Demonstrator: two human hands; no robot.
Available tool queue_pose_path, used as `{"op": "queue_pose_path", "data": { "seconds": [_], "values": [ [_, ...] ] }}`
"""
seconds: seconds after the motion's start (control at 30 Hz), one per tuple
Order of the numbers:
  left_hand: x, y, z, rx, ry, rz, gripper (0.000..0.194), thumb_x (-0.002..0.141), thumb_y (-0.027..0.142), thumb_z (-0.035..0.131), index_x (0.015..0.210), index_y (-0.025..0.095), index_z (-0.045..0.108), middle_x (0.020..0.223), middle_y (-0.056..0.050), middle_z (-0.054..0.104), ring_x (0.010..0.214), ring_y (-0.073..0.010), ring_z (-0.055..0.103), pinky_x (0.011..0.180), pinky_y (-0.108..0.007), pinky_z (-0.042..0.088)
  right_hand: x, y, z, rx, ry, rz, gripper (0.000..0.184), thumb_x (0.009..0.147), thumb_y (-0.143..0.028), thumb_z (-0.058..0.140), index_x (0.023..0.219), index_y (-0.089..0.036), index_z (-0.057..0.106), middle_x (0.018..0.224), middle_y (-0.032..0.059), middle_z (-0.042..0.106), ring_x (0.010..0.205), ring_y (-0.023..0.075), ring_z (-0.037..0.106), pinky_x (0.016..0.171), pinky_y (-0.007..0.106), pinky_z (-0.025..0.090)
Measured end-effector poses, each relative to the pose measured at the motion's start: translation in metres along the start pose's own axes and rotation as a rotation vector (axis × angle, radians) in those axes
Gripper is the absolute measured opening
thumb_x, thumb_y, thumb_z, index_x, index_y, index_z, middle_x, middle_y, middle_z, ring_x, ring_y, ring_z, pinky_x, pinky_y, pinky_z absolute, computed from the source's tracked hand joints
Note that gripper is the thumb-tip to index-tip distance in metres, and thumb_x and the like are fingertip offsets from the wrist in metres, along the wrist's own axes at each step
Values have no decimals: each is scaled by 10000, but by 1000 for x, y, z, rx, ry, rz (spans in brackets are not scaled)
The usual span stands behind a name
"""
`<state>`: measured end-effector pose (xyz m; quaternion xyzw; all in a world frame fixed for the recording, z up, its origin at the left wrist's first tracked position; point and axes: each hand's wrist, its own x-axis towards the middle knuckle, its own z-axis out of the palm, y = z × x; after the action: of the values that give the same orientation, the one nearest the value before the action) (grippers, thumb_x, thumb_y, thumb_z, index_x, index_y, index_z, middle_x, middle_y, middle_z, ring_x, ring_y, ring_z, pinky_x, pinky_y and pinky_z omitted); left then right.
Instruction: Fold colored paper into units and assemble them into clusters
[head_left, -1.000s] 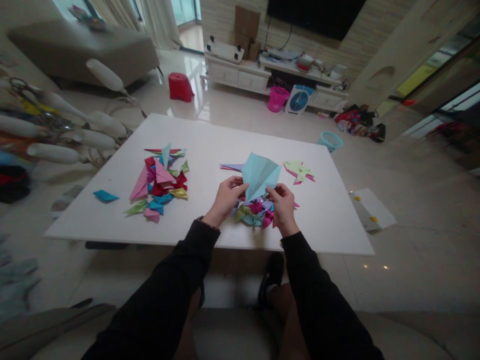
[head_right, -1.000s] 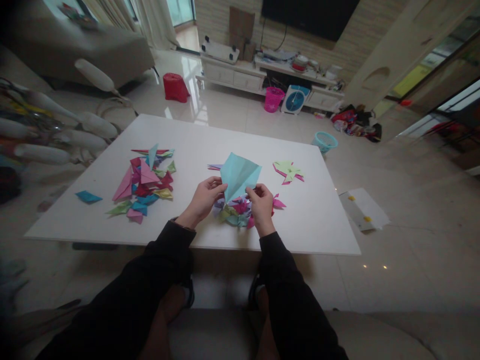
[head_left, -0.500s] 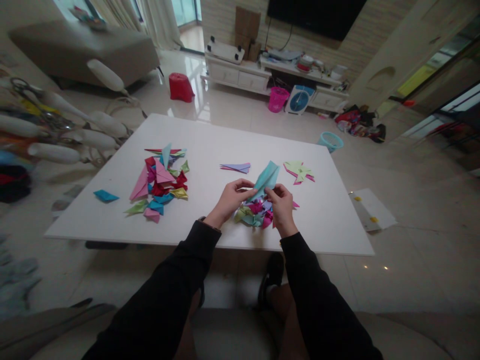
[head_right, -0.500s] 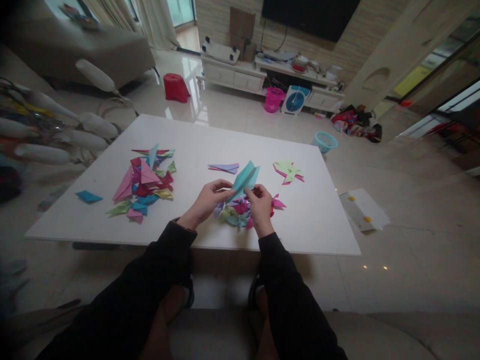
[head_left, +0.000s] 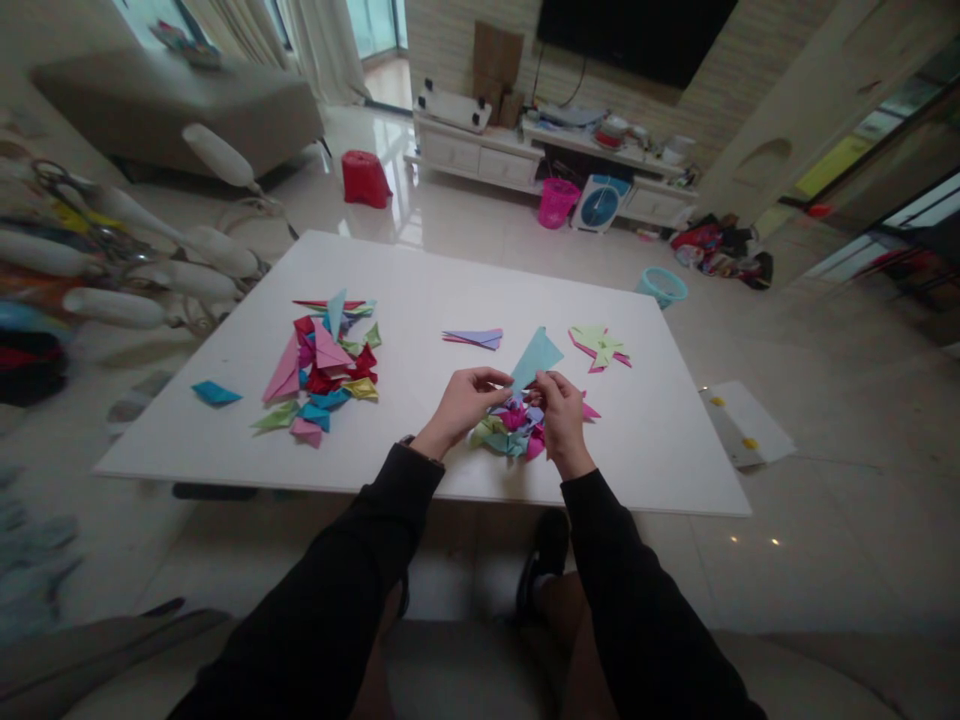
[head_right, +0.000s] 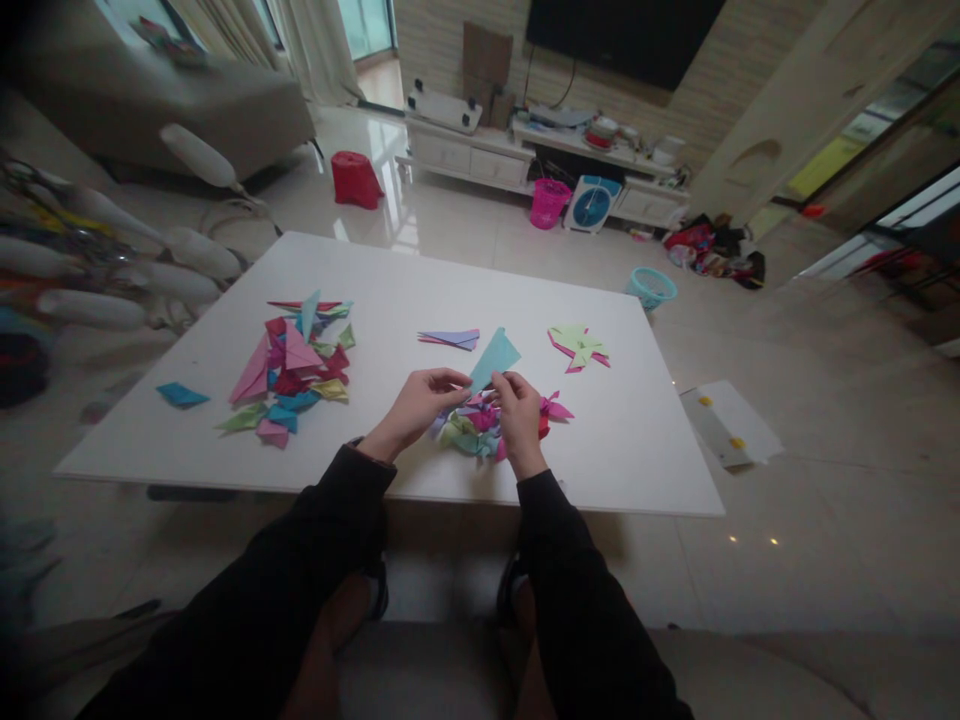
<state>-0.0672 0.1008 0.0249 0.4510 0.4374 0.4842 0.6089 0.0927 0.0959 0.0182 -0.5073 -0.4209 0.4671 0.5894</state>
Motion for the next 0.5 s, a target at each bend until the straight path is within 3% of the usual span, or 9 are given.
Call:
{"op": "queue_pose_path", "data": {
  "seconds": [0.27,0.5],
  "values": [
    [-3,4,-2,-50,-119,-37,371,601,193,870,953,117,783,782,-50,739,670,-115,634,676,-252,513,1,-1,-2,-4,128,26,315,676,-435,809,672,-195,605,581,-40,598,535,115,533,562,257,416],
    [1,-2,-4,-33,-100,-80,274,658,193,844,915,111,790,773,-67,743,672,-130,651,671,-259,525,2,-2,-5,12,194,7,339,639,-434,827,730,-189,611,653,-18,643,609,142,621,590,271,462]
  ]
}}
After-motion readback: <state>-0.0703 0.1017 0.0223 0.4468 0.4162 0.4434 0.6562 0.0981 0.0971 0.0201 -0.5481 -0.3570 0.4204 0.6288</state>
